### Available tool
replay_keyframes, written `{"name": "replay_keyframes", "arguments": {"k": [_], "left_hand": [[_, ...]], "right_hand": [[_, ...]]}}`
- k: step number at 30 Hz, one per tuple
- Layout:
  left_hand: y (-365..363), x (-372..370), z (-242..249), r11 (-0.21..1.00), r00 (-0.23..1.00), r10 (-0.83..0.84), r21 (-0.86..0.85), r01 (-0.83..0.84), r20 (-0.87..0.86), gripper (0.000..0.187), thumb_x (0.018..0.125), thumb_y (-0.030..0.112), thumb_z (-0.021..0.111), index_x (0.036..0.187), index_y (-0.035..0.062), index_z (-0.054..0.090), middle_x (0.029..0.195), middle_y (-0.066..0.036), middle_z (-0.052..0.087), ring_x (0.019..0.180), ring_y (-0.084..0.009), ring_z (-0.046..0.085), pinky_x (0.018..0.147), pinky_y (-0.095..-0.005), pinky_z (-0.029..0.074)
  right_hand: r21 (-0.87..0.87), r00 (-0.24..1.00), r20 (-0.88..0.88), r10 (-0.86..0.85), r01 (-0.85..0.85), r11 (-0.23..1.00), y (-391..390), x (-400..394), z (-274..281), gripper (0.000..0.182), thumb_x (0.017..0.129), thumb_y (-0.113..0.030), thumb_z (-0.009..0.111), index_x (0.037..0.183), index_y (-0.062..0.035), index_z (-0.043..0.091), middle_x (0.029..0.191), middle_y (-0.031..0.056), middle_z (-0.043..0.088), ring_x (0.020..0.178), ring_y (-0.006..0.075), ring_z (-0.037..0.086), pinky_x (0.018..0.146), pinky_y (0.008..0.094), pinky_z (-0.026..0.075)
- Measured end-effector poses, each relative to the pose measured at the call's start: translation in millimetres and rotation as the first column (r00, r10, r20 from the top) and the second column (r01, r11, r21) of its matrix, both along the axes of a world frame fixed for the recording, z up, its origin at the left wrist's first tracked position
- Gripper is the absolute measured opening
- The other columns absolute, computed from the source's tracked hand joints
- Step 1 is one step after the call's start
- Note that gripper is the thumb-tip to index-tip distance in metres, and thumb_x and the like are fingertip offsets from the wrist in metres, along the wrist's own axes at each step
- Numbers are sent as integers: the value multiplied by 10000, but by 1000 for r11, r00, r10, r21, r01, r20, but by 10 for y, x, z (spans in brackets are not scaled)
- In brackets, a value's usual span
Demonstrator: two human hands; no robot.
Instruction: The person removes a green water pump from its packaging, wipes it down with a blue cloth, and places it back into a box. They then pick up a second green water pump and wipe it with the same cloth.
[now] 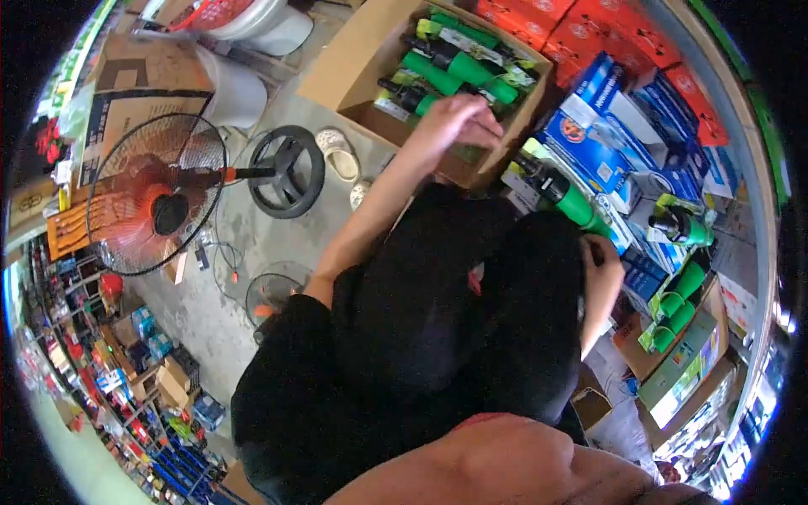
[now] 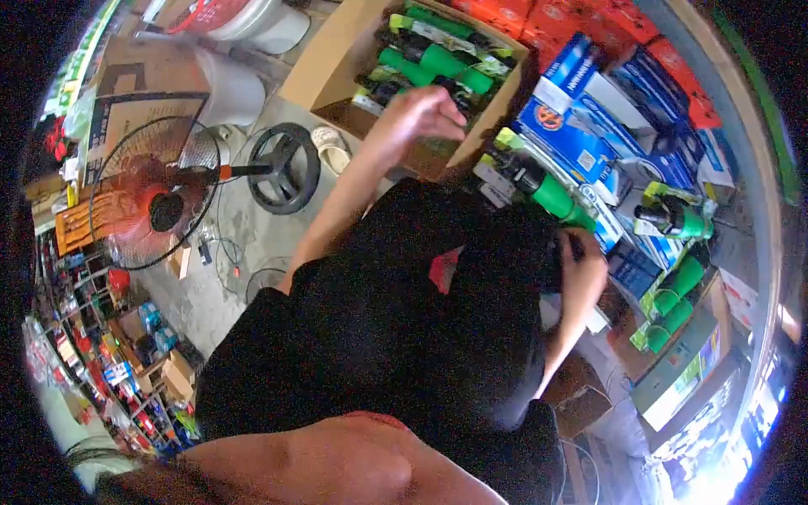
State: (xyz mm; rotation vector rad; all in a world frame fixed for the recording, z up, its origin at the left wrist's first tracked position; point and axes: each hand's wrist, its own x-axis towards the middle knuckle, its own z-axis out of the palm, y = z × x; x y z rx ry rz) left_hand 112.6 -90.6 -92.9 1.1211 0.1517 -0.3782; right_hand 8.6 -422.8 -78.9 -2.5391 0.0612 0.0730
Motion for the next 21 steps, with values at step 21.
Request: {"name": "replay_keyframes", "arguments": {"k": [21], "left_hand": [[207, 34, -487, -25, 996, -56, 997, 74, -75, 665, 821, 626, 514, 1276, 142, 474, 842, -167, 676, 803, -332, 669, 685, -479, 515]], "right_hand": [[215, 824, 75, 562, -563, 798, 1421, 646, 1203, 103, 798, 26, 654, 899, 18, 638, 814, 107, 653, 690, 174, 602, 661, 273, 468]]}}
